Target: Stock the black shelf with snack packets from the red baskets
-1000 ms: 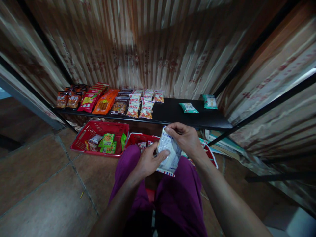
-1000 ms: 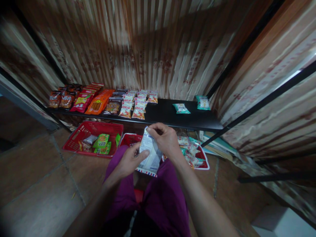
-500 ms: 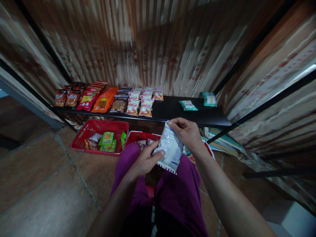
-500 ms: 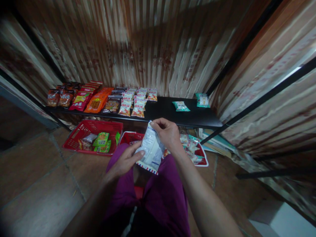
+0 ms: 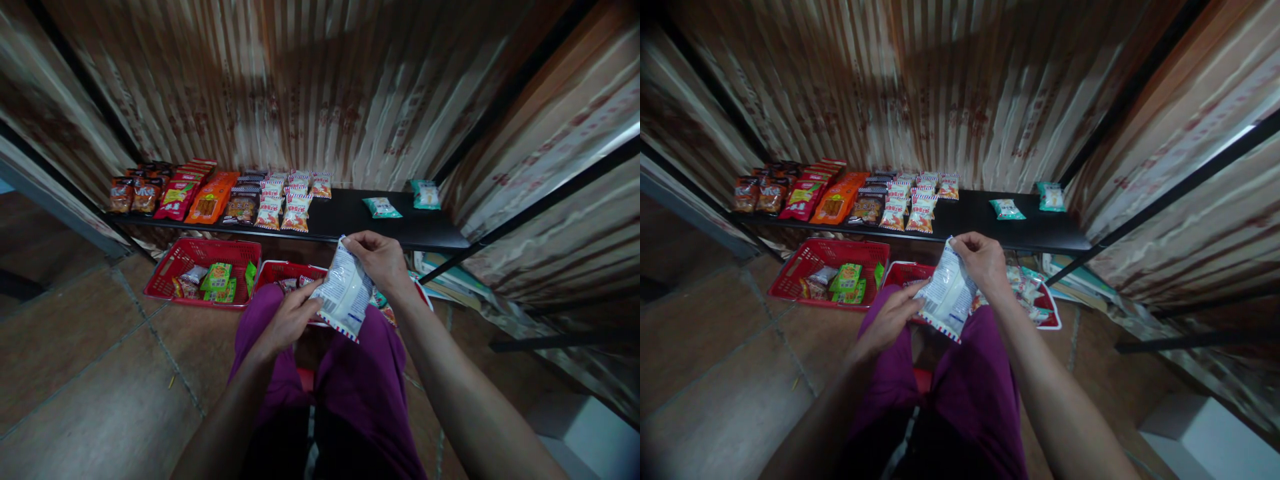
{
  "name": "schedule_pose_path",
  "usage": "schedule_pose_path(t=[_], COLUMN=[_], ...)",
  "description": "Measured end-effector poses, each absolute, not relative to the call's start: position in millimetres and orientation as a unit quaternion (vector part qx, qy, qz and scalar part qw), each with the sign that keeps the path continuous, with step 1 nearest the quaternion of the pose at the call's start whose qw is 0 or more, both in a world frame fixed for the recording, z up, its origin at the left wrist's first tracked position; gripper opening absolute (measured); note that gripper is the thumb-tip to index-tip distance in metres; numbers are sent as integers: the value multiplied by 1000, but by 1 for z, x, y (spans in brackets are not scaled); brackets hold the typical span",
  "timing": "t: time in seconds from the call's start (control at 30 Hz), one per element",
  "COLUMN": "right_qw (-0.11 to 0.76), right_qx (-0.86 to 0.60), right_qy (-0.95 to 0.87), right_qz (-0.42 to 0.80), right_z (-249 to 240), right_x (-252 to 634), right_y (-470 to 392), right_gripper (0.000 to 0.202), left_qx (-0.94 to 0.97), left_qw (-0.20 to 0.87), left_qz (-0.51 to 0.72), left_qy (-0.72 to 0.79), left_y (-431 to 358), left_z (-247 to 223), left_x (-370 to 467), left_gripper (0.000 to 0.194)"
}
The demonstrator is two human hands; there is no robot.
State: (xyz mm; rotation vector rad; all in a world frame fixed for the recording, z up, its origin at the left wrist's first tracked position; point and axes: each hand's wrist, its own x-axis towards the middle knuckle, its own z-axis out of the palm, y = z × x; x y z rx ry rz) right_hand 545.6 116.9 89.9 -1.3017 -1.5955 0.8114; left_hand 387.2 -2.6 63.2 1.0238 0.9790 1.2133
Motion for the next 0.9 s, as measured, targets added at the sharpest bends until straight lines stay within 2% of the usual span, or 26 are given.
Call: schedule_pose_path(t=[0.27, 0.5, 0.73, 0.9], right_qw=[411, 467, 461, 492], right_qx=[-521, -520, -483, -466], right_qy=[-672, -633, -571, -523], right_qz=[329, 333, 478, 516], right_z=[91, 83, 88, 89], right_x=[548, 567, 567, 562], right_y=[114, 108, 95, 95], right_gripper=[31, 35, 35, 33], left_qx=[402, 221, 173, 164], left_qw=[602, 628, 620, 617], left_qz=[531, 611, 643, 643], left_qy=[440, 429, 415, 423], left_y=[-1, 6, 9, 8], left_z=[53, 41, 37, 35], left_x=[387, 389, 389, 390], left_gripper=[31, 40, 35, 31])
